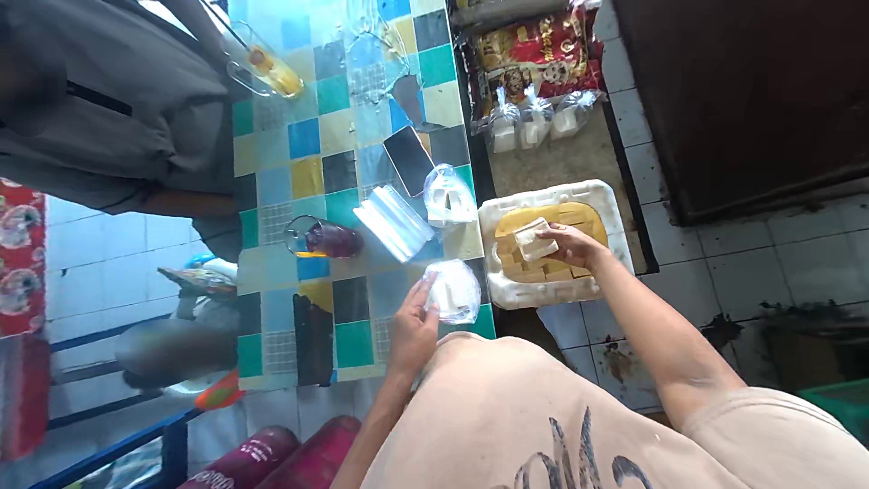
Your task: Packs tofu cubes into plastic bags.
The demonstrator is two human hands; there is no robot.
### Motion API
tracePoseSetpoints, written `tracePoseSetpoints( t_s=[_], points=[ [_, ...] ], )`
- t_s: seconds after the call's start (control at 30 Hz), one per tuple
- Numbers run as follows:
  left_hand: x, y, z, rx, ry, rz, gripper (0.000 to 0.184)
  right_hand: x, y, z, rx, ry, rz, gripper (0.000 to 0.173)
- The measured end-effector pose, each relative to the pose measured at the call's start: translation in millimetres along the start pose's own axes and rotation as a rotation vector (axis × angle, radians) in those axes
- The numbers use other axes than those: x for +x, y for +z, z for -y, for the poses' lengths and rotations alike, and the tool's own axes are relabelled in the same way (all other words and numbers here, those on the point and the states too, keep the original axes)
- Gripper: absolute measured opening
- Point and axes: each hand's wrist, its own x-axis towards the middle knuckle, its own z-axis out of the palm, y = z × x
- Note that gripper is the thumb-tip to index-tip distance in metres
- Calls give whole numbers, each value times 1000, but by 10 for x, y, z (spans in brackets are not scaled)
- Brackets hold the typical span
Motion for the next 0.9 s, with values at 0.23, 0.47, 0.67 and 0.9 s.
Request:
tracePoseSetpoints(
  t_s=[0.23, 0.47, 0.67, 0.9],
  points=[
    [-20, -73, 10, 6, 72, 47, 44, -677, 329, 53, 78, -209, 278, 28],
    [-95, -43, 115, 28, 110, 53, 44, -711, 368, 308, -36, -228, 59, 23],
    [-127, -3, 200, 74, 162, 8, 42, -467, 1, 387, -111, -109, -108, 31],
    [-171, 30, 231, 199, 162, -31, 42, 448, -76, 178, -875, -142, -16, 48]
  ],
)
